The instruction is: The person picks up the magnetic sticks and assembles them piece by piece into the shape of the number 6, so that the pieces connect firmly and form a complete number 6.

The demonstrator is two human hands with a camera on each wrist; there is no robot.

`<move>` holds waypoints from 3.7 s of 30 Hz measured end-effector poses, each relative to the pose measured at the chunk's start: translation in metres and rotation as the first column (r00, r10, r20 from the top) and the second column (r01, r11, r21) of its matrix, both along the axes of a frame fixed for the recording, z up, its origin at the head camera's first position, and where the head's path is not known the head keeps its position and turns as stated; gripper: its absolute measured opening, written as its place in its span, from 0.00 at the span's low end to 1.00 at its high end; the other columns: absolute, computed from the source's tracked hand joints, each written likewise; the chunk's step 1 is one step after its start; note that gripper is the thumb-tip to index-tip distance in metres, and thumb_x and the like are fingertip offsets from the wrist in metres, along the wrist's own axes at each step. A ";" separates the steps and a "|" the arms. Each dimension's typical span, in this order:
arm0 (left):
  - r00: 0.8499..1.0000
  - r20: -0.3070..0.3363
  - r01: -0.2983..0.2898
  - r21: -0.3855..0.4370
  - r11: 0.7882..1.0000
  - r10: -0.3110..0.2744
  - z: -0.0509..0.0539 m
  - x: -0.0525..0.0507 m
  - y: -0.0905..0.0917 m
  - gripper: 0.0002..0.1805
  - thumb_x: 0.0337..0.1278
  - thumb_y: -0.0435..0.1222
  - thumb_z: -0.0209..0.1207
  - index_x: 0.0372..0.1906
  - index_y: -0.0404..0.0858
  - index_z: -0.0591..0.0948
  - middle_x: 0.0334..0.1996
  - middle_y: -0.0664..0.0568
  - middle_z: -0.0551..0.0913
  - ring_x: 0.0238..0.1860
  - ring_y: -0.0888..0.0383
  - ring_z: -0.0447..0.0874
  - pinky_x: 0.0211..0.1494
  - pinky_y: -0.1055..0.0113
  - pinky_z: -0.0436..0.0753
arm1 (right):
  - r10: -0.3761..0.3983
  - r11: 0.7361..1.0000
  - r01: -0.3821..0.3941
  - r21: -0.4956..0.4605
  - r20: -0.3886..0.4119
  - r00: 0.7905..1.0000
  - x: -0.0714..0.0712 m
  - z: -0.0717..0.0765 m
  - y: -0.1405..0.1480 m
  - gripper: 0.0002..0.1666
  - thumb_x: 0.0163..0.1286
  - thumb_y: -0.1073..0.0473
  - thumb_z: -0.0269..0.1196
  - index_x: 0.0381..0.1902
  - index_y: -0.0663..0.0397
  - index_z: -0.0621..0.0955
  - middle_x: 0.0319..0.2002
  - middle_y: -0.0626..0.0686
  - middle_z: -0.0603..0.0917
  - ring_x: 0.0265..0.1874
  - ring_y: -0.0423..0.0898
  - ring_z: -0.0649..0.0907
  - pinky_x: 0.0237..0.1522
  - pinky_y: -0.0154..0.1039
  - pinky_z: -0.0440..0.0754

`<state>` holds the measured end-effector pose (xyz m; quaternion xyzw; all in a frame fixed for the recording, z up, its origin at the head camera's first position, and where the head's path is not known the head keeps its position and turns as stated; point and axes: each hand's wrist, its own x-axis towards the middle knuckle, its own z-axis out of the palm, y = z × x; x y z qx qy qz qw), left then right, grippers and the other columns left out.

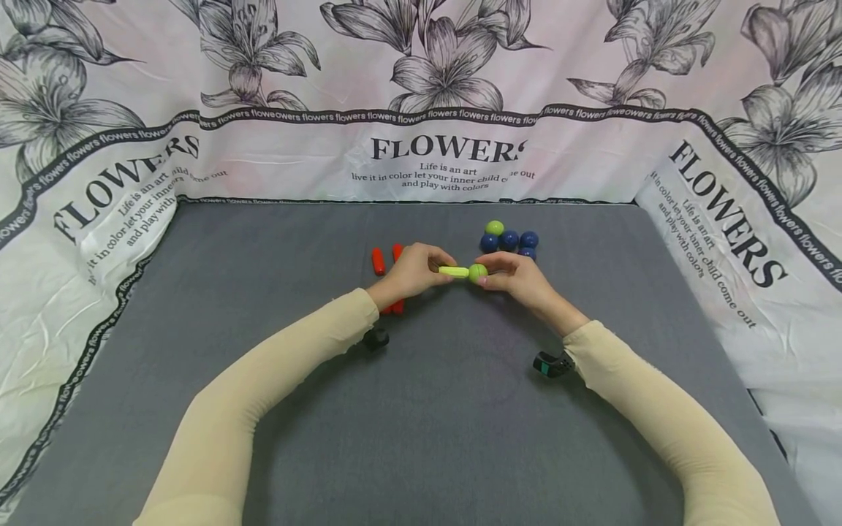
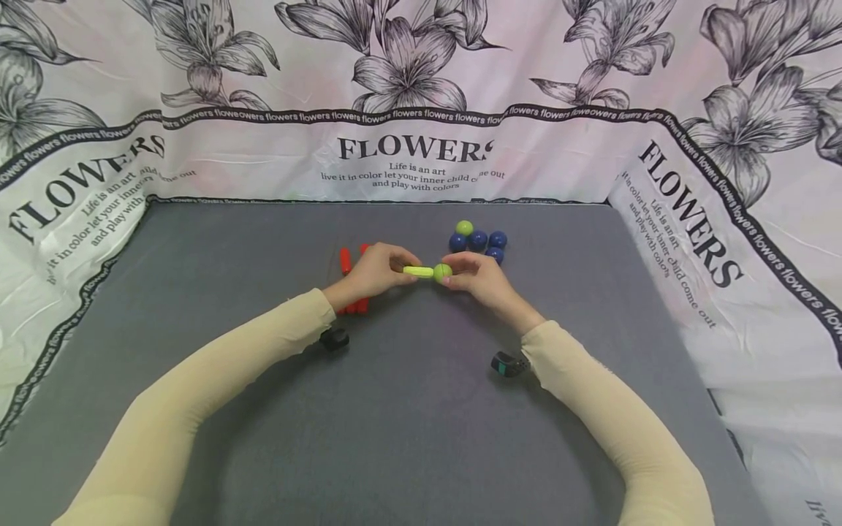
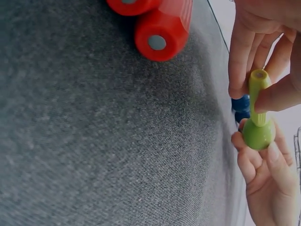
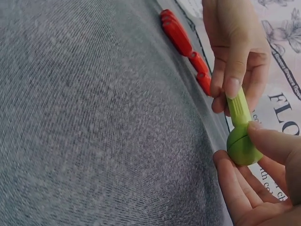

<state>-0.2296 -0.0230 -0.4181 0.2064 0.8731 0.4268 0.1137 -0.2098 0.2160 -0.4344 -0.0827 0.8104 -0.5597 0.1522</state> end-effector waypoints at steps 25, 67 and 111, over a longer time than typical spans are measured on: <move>0.992 0.023 0.129 -0.039 0.991 -0.128 0.019 -0.088 0.029 0.21 0.65 0.41 0.62 0.60 0.37 0.80 0.56 0.48 0.84 0.59 0.53 0.80 0.64 0.61 0.78 | -0.034 0.999 0.034 -0.002 0.061 0.998 -0.008 -0.003 0.007 0.26 0.65 0.58 0.69 0.60 0.58 0.79 0.52 0.54 0.85 0.42 0.32 0.85 0.45 0.30 0.86; 0.993 0.117 0.041 -0.110 0.993 -0.028 -0.006 -0.111 0.082 0.20 0.70 0.47 0.57 0.59 0.40 0.81 0.59 0.49 0.81 0.61 0.54 0.78 0.66 0.62 0.76 | 0.044 0.997 -0.035 -0.071 0.121 0.992 -0.009 -0.009 0.020 0.28 0.67 0.57 0.67 0.63 0.60 0.77 0.44 0.41 0.86 0.44 0.34 0.85 0.46 0.31 0.86; 0.984 0.102 0.148 -0.007 0.989 -0.146 0.012 -0.032 -0.047 0.20 0.62 0.36 0.65 0.59 0.39 0.81 0.55 0.46 0.85 0.53 0.52 0.85 0.56 0.61 0.84 | 0.012 0.996 0.000 -0.087 0.136 0.991 -0.011 -0.010 0.022 0.29 0.66 0.60 0.68 0.63 0.63 0.76 0.43 0.39 0.85 0.42 0.33 0.85 0.47 0.29 0.86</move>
